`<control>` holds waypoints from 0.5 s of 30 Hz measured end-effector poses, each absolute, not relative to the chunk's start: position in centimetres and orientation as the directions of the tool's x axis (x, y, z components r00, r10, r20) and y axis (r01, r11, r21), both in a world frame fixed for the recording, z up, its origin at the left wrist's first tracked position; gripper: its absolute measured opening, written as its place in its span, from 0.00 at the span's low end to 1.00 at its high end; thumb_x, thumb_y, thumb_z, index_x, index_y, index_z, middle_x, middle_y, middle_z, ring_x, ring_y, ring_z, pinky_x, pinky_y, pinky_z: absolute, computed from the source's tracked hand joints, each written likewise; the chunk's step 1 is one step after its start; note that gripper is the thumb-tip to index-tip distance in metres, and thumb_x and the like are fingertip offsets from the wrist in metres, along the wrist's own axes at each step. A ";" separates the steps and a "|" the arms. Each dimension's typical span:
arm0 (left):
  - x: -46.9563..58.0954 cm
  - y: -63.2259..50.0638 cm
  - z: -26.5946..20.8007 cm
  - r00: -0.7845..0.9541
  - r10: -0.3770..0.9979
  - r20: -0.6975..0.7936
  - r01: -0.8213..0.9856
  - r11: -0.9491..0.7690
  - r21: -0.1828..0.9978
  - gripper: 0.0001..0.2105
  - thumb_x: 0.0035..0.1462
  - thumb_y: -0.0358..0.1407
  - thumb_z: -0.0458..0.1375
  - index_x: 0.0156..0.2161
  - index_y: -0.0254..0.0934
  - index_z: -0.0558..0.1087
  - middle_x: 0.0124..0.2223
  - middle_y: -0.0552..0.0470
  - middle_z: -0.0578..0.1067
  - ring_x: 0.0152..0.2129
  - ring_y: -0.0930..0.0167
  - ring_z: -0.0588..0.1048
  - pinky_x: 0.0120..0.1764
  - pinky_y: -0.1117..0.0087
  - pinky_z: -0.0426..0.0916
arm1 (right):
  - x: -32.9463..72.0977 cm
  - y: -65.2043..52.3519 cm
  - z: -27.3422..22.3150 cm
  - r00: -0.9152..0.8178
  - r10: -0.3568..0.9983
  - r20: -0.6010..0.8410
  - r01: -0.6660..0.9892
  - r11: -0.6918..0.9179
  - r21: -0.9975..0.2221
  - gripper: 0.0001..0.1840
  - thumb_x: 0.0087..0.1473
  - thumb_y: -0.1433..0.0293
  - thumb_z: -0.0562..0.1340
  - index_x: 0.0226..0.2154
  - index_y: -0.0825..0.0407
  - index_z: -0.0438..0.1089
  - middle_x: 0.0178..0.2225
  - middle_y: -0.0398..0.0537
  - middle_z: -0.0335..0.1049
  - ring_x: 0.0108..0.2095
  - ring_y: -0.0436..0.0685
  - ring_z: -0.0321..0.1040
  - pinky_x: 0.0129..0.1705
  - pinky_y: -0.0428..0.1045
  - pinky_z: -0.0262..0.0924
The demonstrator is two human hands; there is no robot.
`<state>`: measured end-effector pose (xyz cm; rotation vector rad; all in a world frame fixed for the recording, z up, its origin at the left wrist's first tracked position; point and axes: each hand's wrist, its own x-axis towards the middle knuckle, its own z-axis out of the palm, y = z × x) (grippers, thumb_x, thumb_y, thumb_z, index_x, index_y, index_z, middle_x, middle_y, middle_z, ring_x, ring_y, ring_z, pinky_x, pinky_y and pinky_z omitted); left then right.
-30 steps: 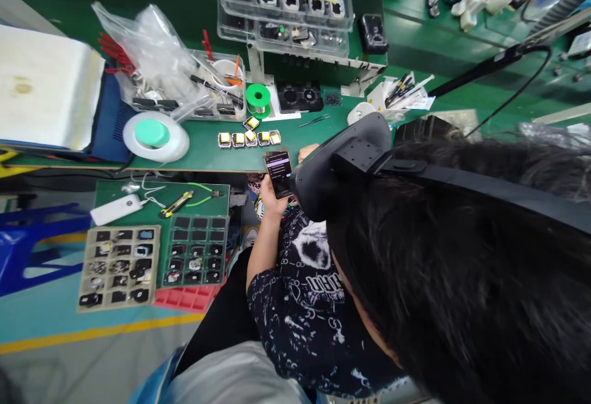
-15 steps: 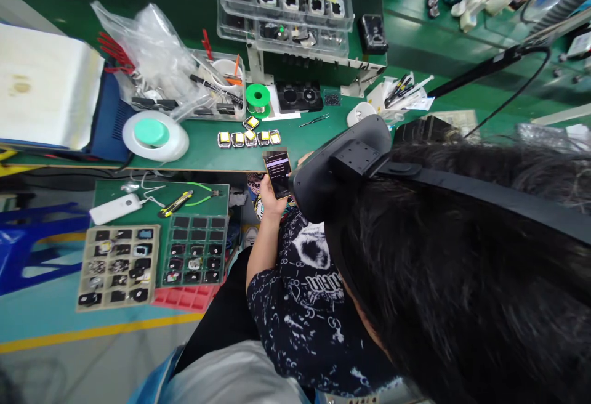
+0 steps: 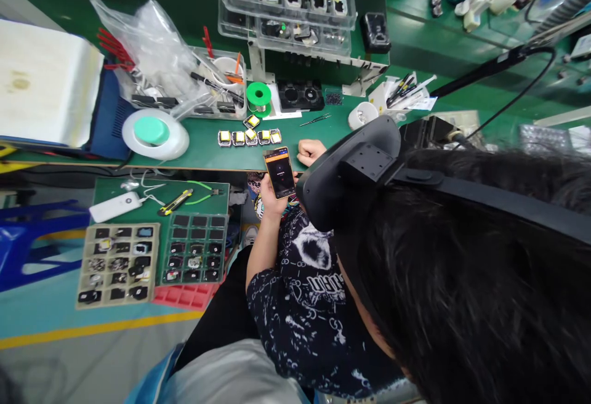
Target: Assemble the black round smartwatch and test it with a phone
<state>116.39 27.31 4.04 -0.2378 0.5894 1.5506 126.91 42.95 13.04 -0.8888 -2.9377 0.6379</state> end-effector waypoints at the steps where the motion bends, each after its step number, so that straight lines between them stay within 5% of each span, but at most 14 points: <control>1: 116.3 27.3 4.1 -0.080 0.867 -0.493 -0.976 0.032 0.216 0.29 0.71 0.52 0.42 0.52 0.33 0.78 0.45 0.38 0.83 0.42 0.56 0.83 0.43 0.58 0.79 | 126.8 43.4 12.4 -0.837 0.535 -0.118 0.535 0.753 -0.382 0.11 0.69 0.68 0.61 0.35 0.56 0.72 0.35 0.45 0.74 0.33 0.48 0.69 0.41 0.49 0.71; 7: 116.3 27.1 4.7 -0.069 0.860 -0.505 -0.978 0.041 0.203 0.30 0.72 0.51 0.40 0.51 0.33 0.79 0.45 0.39 0.83 0.43 0.57 0.83 0.44 0.59 0.79 | 127.1 44.2 11.1 -0.825 0.553 -0.118 0.549 0.733 -0.401 0.22 0.65 0.74 0.64 0.21 0.54 0.60 0.27 0.39 0.68 0.29 0.45 0.64 0.39 0.46 0.66; 15: 116.4 27.1 4.6 -0.073 0.854 -0.515 -0.982 0.027 0.185 0.28 0.71 0.53 0.44 0.51 0.33 0.79 0.46 0.38 0.83 0.43 0.57 0.83 0.43 0.60 0.80 | 127.6 44.3 11.0 -0.823 0.560 -0.092 0.543 0.731 -0.414 0.08 0.65 0.73 0.64 0.33 0.58 0.68 0.33 0.45 0.73 0.29 0.44 0.63 0.36 0.43 0.64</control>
